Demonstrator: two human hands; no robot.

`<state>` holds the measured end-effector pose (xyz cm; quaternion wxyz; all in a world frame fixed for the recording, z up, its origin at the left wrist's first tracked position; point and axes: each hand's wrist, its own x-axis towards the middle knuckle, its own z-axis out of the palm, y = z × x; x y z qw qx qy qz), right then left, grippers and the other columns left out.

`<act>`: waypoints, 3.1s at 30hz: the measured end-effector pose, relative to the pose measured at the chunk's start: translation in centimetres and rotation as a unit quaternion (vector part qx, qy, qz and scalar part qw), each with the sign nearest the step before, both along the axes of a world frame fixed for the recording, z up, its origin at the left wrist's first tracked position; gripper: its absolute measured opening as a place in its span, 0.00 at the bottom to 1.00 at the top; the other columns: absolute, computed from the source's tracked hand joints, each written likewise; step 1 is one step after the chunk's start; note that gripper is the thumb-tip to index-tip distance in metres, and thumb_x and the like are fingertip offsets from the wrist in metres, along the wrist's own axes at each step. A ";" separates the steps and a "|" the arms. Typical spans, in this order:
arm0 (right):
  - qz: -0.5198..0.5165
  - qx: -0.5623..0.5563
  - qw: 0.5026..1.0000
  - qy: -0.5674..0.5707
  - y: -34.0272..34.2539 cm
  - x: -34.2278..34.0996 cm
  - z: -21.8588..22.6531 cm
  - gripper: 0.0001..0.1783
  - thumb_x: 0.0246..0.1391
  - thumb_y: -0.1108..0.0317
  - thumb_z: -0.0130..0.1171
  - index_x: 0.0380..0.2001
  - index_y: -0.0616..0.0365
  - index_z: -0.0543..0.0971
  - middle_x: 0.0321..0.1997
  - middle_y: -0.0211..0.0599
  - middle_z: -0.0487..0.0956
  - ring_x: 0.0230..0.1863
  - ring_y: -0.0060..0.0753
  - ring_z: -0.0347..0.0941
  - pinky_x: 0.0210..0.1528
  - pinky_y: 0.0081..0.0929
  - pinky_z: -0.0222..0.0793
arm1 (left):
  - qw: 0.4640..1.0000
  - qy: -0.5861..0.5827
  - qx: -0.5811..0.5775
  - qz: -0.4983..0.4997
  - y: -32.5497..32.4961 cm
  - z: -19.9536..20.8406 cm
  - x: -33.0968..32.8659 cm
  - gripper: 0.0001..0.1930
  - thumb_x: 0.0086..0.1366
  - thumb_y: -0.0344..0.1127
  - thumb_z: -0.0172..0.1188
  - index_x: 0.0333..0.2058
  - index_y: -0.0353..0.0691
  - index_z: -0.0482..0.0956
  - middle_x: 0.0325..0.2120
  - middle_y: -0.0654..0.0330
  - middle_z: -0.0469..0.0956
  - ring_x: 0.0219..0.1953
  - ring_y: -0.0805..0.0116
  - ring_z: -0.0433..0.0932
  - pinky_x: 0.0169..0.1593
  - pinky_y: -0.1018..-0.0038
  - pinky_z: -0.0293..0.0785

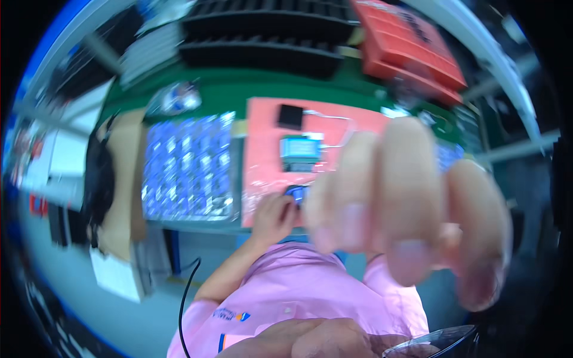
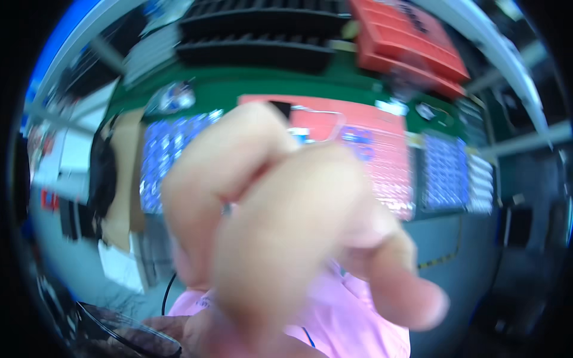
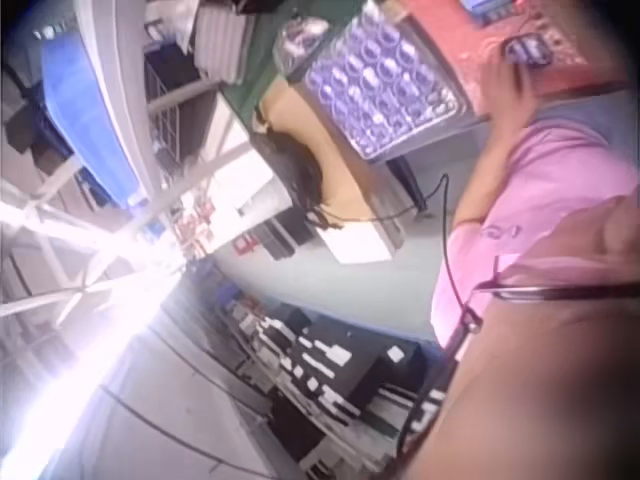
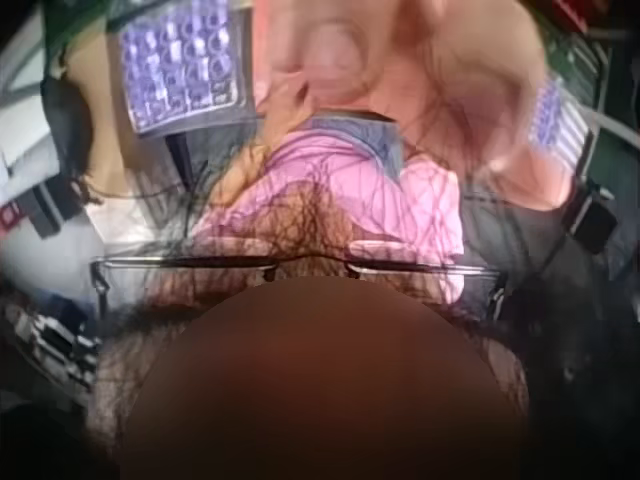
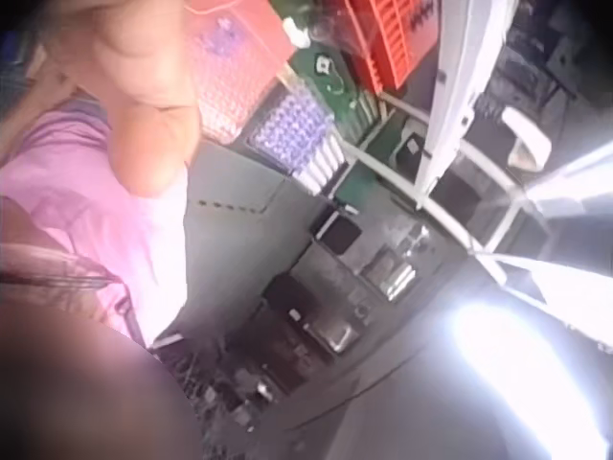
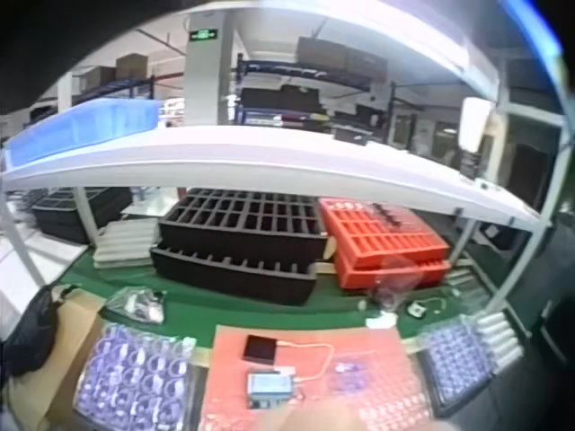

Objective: Assembling and testing small electronic components at a factory workstation.

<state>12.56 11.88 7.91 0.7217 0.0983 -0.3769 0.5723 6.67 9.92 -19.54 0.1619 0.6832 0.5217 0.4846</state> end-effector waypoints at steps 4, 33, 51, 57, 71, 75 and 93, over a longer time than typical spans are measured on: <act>-0.131 0.046 0.990 -0.019 1.5 5.2 2.5 0.28 0.76 0.45 0.44 0.44 0.60 0.81 0.36 0.49 0.82 0.42 0.54 0.82 0.54 0.41 0.75 | 0.998 0.002 -0.020 -0.067 0.2 0.9 -0.2 0.06 0.61 0.25 0.66 0.36 0.37 0.79 0.25 0.55 0.73 0.26 0.55 0.74 0.32 0.59 0.69; -0.200 0.107 0.914 -0.338 0.8 16.9 -3.7 0.15 0.69 0.58 0.62 0.41 0.60 0.75 0.40 0.44 0.79 0.38 0.34 0.74 0.45 0.31 0.69 | 0.999 -0.035 0.006 0.003 0.1 0.9 0.5 0.05 0.61 0.20 0.64 0.35 0.35 0.78 0.25 0.56 0.72 0.24 0.60 0.72 0.30 0.65 0.68; -0.295 -0.098 0.681 -0.663 -0.3 12.0 -23.3 0.14 0.60 0.75 0.63 0.49 0.65 0.78 0.40 0.46 0.73 0.36 0.41 0.72 0.39 0.33 0.70 | 0.995 -0.004 -0.078 -0.054 1.2 2.8 0.1 0.23 0.54 0.27 0.69 0.50 0.34 0.79 0.38 0.51 0.75 0.38 0.51 0.76 0.41 0.60 0.75; -0.291 -0.073 0.671 -0.678 -0.1 12.2 -24.3 0.20 0.57 0.74 0.65 0.53 0.65 0.78 0.41 0.46 0.73 0.37 0.43 0.72 0.39 0.36 0.71 | 0.994 0.039 -0.056 -0.085 1.5 3.5 -0.2 0.25 0.54 0.24 0.68 0.53 0.32 0.79 0.38 0.52 0.75 0.38 0.55 0.76 0.41 0.64 0.75; -0.281 -0.077 0.673 -0.680 0.3 13.0 -25.2 0.21 0.56 0.71 0.68 0.51 0.65 0.75 0.37 0.47 0.72 0.36 0.49 0.72 0.38 0.37 0.70 | 0.974 -0.037 -0.169 -0.149 1.9 3.6 -0.8 0.21 0.57 0.21 0.69 0.51 0.34 0.78 0.36 0.59 0.72 0.36 0.64 0.74 0.38 0.69 0.73; -0.240 -0.128 0.713 -0.646 0.1 13.5 -25.1 0.19 0.60 0.71 0.66 0.53 0.64 0.75 0.38 0.42 0.75 0.37 0.41 0.73 0.37 0.34 0.70 | 0.941 -0.155 -0.286 -0.096 1.0 2.3 -1.1 0.21 0.61 0.24 0.70 0.51 0.36 0.76 0.36 0.62 0.76 0.35 0.69 0.75 0.41 0.73 0.74; 0.132 -0.355 0.919 -0.112 -1.9 17.0 -20.7 0.25 0.72 0.66 0.58 0.67 0.56 0.65 0.53 0.39 0.76 0.51 0.29 0.73 0.51 0.29 0.71 | 0.581 -0.679 -0.323 -0.310 0.7 6.6 3.7 0.26 0.74 0.25 0.57 0.69 0.35 0.65 0.57 0.55 0.77 0.54 0.69 0.76 0.57 0.68 0.72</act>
